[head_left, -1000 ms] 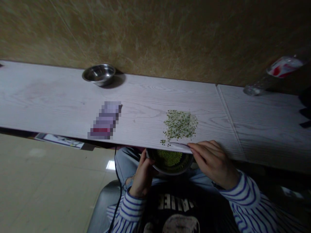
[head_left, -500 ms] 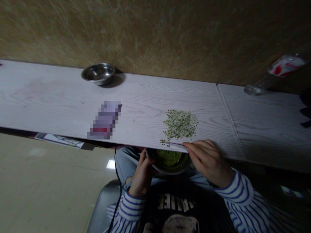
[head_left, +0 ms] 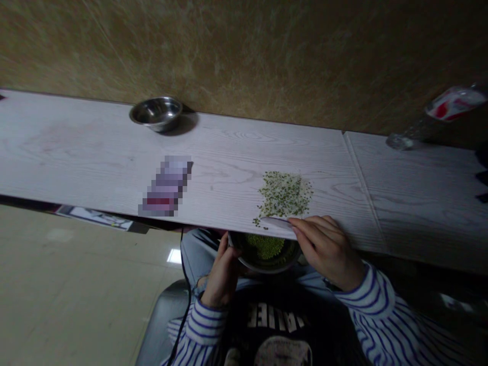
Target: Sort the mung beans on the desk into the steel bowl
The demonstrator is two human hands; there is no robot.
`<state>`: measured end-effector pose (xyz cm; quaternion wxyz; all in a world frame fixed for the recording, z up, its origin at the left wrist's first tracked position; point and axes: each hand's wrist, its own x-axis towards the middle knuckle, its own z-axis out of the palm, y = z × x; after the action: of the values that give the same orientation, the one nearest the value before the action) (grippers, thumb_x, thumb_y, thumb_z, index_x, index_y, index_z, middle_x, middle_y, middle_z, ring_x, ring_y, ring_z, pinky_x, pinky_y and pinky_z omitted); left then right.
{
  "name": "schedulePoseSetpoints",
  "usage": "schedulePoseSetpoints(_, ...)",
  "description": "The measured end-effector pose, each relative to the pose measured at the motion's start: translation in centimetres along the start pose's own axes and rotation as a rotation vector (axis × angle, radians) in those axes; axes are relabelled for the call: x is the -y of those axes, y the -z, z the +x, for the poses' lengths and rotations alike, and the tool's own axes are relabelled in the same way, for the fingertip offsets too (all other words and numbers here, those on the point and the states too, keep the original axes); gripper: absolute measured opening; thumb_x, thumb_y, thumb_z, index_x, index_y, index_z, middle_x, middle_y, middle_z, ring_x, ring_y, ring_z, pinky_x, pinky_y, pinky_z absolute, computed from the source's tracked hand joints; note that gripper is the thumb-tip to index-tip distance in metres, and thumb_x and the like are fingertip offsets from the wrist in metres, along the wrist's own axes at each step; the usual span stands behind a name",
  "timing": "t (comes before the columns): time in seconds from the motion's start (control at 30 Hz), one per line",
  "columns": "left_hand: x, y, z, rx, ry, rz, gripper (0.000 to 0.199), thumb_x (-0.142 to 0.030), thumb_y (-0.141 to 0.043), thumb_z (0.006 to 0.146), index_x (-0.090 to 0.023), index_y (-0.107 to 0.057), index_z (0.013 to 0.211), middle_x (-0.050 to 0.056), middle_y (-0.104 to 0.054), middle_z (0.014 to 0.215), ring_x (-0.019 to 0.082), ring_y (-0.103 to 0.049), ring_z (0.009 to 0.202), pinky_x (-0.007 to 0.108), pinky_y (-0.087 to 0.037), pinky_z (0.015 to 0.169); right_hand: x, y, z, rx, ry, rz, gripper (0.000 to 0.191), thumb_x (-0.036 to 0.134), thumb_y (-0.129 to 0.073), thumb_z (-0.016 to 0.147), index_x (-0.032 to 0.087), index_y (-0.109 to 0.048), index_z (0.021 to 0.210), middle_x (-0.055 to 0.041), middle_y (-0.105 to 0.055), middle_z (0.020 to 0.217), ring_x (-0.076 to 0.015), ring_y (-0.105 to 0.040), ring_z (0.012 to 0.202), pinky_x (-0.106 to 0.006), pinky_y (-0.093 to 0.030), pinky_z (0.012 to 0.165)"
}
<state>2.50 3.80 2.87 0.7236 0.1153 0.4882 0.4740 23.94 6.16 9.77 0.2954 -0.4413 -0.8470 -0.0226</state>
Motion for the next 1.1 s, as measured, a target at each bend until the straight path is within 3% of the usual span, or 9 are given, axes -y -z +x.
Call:
schedulePoseSetpoints(0.13,-0.1,0.0,-0.1,-0.002,-0.004,0.009,0.055,-0.015,-0.056,0.069,-0.025,-0.052,0.122,0.003,-0.062,0.105,0.018,-0.057,0.079,0.023,-0.044,0.053,0.2,0.0,-0.1,0.022,-0.005,0.014,0.024,0.004,-0.056,0.087,0.011,-0.061,0.110,-0.0092,-0.074,0.088,-0.0194,-0.065,0.079,-0.035,-0.046,0.072)
schedulePoseSetpoints(0.37,0.0,0.1,0.1,-0.004,-0.012,0.007,0.054,-0.015,-0.057,0.068,-0.025,-0.053,0.121,0.002,-0.061,0.103,0.019,-0.058,0.083,0.028,-0.050,0.063,0.2,-0.1,-0.3,0.035,-0.001,0.052,0.027,0.004,-0.057,0.086,0.013,-0.061,0.111,-0.0082,-0.074,0.088,-0.0194,-0.065,0.080,-0.035,-0.046,0.072)
schedulePoseSetpoints(0.6,0.0,0.1,0.1,-0.011,-0.008,0.029,0.052,-0.016,-0.056,0.070,-0.025,-0.053,0.120,0.002,-0.060,0.106,0.016,-0.056,0.079,0.024,-0.048,0.057,0.3,-0.2,0.1,0.024,0.001,0.014,0.023,0.004,-0.056,0.087,0.009,-0.063,0.109,-0.0103,-0.073,0.088,-0.0197,-0.064,0.079,-0.035,-0.046,0.071)
schedulePoseSetpoints(0.87,0.0,0.2,0.1,0.001,-0.014,0.002,0.052,-0.016,-0.057,0.068,-0.026,-0.054,0.120,0.003,-0.061,0.109,0.020,-0.059,0.089,0.029,-0.051,0.065,0.0,-0.2,0.2,-0.008,-0.044,-0.010,0.021,0.006,-0.056,0.088,0.008,-0.063,0.107,-0.0106,-0.072,0.085,-0.0196,-0.064,0.077,-0.035,-0.048,0.071)
schedulePoseSetpoints(1.1,0.0,0.3,0.1,0.011,-0.022,0.003,0.053,-0.016,-0.056,0.069,-0.027,-0.054,0.121,0.003,-0.062,0.103,0.020,-0.060,0.087,0.029,-0.052,0.065,0.2,-0.5,0.7,-0.002,-0.073,-0.024,0.022,0.007,-0.054,0.089,0.008,-0.063,0.109,-0.0103,-0.072,0.085,-0.0201,-0.065,0.077,-0.036,-0.048,0.072)
